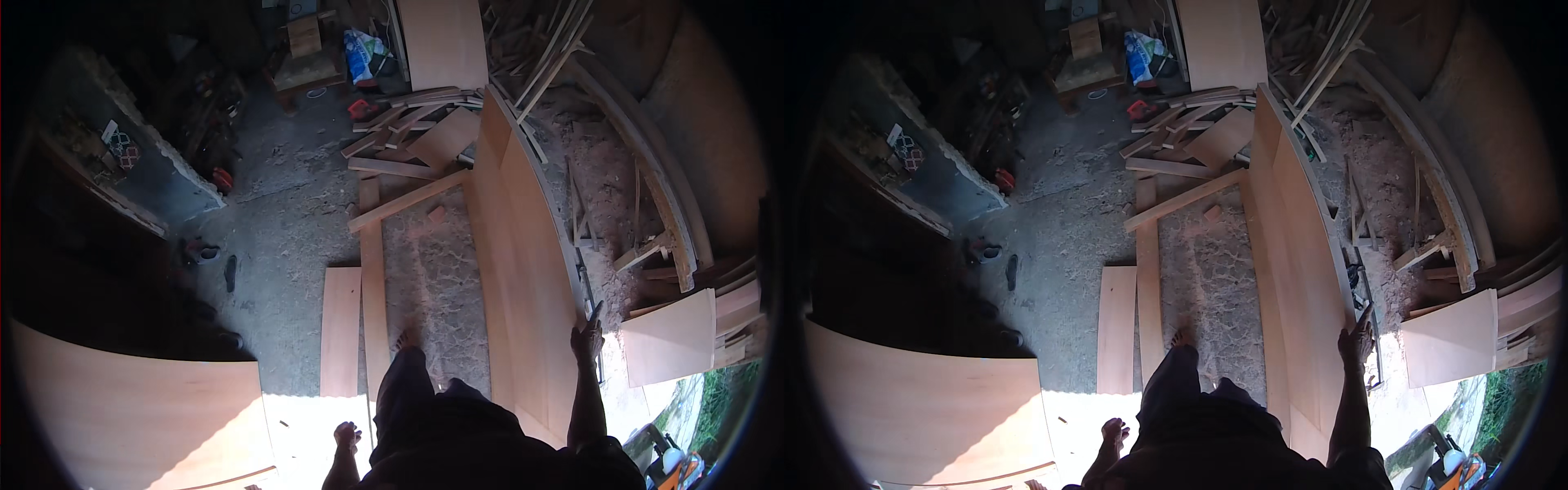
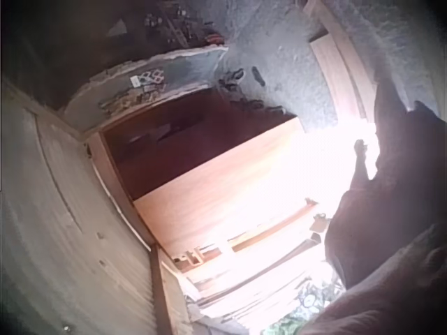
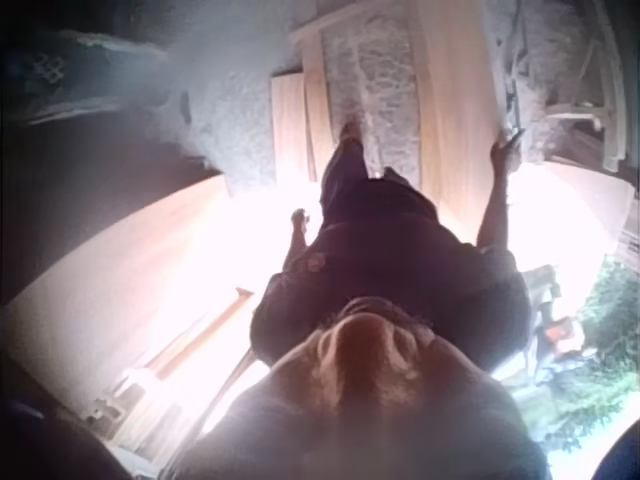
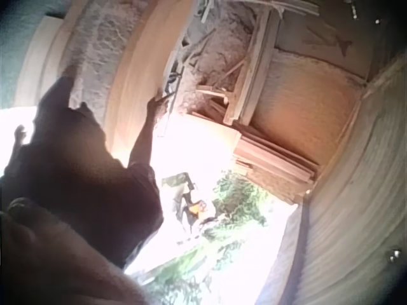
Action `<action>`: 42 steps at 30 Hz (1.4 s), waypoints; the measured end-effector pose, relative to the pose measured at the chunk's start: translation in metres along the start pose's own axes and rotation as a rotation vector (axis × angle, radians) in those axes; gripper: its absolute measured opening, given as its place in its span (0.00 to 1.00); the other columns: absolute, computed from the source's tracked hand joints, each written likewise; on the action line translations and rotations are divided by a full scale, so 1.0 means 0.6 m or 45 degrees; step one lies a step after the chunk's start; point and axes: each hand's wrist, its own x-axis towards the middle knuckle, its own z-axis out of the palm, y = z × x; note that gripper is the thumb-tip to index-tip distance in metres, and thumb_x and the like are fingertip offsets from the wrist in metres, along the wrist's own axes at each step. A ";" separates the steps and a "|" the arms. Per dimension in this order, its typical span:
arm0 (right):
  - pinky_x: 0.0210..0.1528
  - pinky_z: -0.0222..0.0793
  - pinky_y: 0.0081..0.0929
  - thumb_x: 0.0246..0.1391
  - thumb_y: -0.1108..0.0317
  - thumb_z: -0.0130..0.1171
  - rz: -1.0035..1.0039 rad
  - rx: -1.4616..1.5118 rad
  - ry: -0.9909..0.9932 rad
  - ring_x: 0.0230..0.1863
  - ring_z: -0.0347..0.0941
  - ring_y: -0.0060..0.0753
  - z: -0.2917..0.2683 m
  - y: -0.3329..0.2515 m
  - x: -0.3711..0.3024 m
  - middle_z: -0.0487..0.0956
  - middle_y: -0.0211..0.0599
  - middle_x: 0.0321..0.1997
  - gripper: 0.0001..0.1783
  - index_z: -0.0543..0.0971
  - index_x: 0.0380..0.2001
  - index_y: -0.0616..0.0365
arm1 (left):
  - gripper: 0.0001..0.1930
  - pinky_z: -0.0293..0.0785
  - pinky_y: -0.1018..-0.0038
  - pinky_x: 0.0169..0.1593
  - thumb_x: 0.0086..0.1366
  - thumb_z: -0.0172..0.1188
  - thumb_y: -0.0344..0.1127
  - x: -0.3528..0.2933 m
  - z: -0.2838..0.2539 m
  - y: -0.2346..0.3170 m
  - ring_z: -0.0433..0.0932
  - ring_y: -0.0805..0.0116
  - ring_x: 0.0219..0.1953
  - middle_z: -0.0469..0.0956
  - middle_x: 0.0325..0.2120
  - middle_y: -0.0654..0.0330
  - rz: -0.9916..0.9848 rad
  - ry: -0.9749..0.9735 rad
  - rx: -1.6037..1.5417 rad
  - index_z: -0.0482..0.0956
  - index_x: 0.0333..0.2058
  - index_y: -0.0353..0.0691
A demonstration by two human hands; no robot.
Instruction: The person hammers nails into a wooden frame to attach a large plywood sheet. They then move the assembled piece and position another sheet on the floor, continuing to hammer nails along the edges to secure the wood pieces together.
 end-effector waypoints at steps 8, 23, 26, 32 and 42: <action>0.57 0.66 0.51 0.47 0.66 0.67 0.135 -0.083 0.009 0.59 0.70 0.59 0.033 -0.177 0.228 0.69 0.59 0.63 0.61 0.35 0.74 0.42 | 0.25 0.71 0.76 0.24 0.62 0.59 0.33 0.088 0.096 0.504 0.78 0.70 0.24 0.78 0.32 0.58 0.518 -0.101 0.025 0.68 0.58 0.35; 0.48 0.73 0.49 0.47 0.57 0.65 0.208 0.203 -0.108 0.50 0.77 0.55 0.158 -0.229 0.453 0.79 0.49 0.52 0.38 0.66 0.62 0.48 | 0.20 0.78 0.67 0.33 0.65 0.57 0.39 0.144 0.488 0.826 0.81 0.61 0.32 0.79 0.39 0.57 0.329 -0.307 0.383 0.73 0.53 0.39; 0.48 0.72 0.49 0.46 0.58 0.67 0.282 0.227 -0.076 0.50 0.77 0.54 0.138 -0.251 0.444 0.80 0.45 0.49 0.34 0.69 0.58 0.45 | 0.20 0.78 0.67 0.35 0.66 0.58 0.39 0.138 0.546 0.873 0.80 0.63 0.31 0.79 0.39 0.57 0.309 -0.330 0.411 0.73 0.54 0.39; 0.49 0.72 0.47 0.45 0.59 0.68 0.392 0.269 -0.123 0.51 0.77 0.52 0.113 -0.285 0.434 0.80 0.43 0.51 0.36 0.68 0.60 0.41 | 0.17 0.77 0.71 0.32 0.67 0.56 0.40 0.162 0.637 1.043 0.80 0.68 0.29 0.79 0.34 0.60 0.496 -0.400 0.532 0.75 0.51 0.40; 0.46 0.73 0.42 0.44 0.66 0.66 0.374 0.249 -0.021 0.44 0.78 0.48 0.098 -0.286 0.452 0.79 0.45 0.44 0.31 0.71 0.55 0.52 | 0.27 0.74 0.73 0.31 0.64 0.60 0.39 0.149 0.737 1.218 0.80 0.67 0.29 0.80 0.37 0.55 0.766 -0.433 0.354 0.68 0.59 0.35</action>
